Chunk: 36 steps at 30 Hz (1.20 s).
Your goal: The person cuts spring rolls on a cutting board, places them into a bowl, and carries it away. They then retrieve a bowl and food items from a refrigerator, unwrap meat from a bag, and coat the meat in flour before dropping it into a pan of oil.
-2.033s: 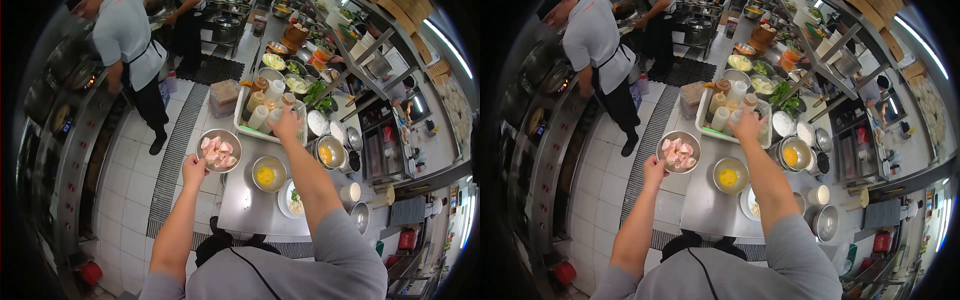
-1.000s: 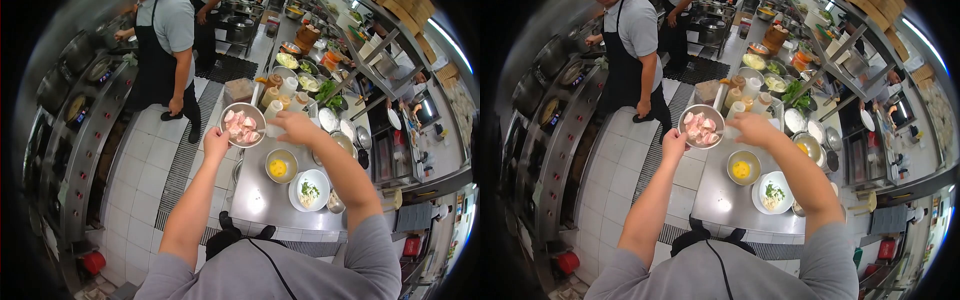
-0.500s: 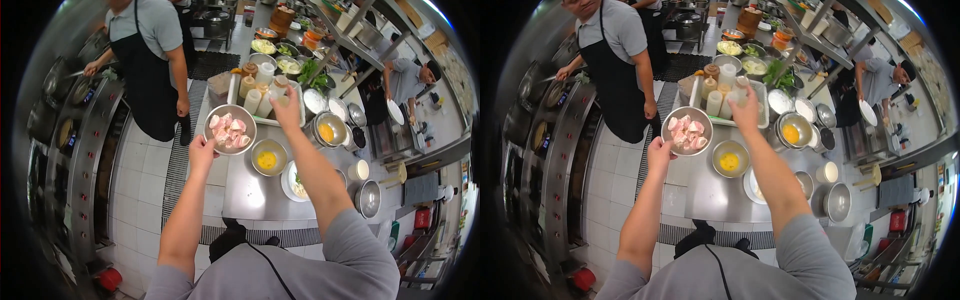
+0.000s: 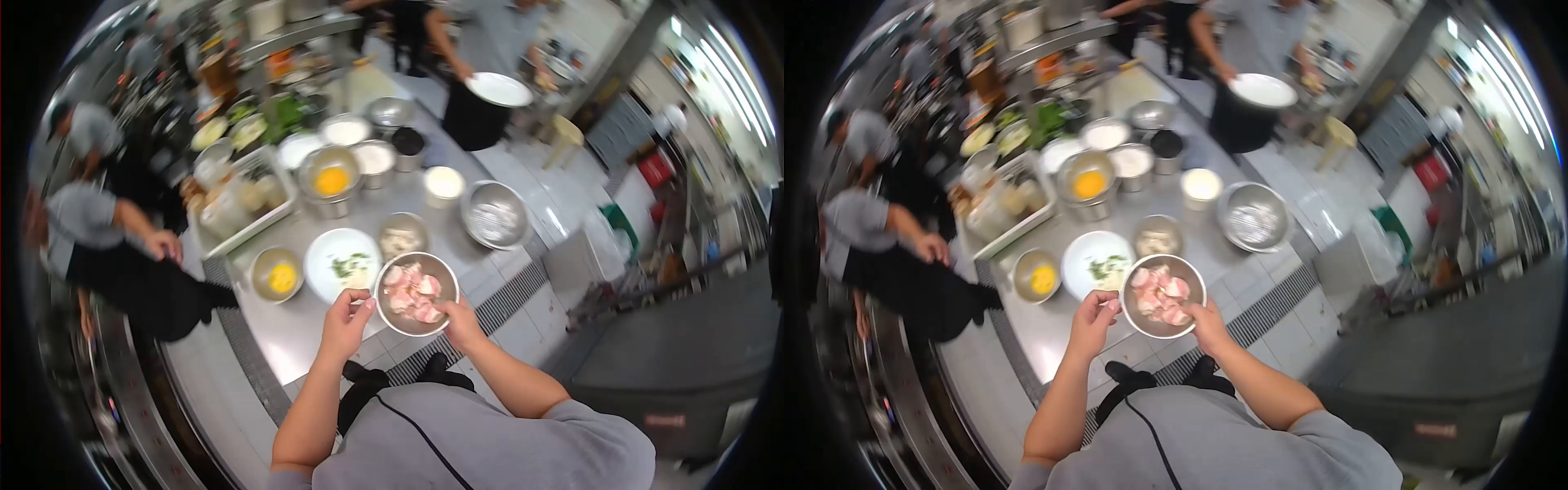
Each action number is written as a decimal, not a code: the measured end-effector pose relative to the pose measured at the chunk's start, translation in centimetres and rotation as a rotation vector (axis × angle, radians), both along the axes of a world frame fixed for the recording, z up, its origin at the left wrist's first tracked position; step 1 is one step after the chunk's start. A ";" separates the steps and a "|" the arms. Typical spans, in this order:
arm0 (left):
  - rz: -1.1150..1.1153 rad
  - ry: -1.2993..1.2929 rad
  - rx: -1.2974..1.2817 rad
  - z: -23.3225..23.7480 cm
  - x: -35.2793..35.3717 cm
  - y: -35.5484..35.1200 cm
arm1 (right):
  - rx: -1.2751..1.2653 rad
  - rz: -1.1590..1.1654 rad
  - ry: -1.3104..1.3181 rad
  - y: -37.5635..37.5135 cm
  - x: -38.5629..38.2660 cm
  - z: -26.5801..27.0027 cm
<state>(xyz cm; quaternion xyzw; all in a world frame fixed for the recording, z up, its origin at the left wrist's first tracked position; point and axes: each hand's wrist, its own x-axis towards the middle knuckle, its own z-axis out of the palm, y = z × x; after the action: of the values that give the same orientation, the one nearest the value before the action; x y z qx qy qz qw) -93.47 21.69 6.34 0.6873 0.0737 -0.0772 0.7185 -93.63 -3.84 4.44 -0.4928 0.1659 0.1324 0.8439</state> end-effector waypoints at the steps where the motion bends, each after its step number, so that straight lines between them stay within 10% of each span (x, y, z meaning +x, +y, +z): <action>1: -0.052 -0.020 0.046 0.5 0.2 -3.2 | 0.006 -0.068 -0.008 -3.9 -1.6 0.6; 16: -0.724 0.179 0.158 -5.6 1.0 -34.1 | -0.169 -1.303 0.176 -46.6 -17.8 -1.3; 25: -0.992 0.004 0.149 -10.1 11.8 -58.9 | -0.103 -1.342 0.197 -59.4 -11.7 -2.6; 31: -1.302 -0.082 0.127 -4.3 14.0 -78.1 | 0.204 -1.232 0.288 -70.8 -6.1 -1.8; 36: -1.245 -0.029 0.000 -2.9 15.3 -89.1 | -0.150 -1.260 0.125 -79.8 -2.6 0.6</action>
<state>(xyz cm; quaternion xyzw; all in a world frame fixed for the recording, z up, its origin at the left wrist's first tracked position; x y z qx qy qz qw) -78.21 -67.36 3.47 0.6022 -0.3506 -0.4726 0.5395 -96.18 -83.69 5.04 -0.3498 0.4815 -0.3729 0.7119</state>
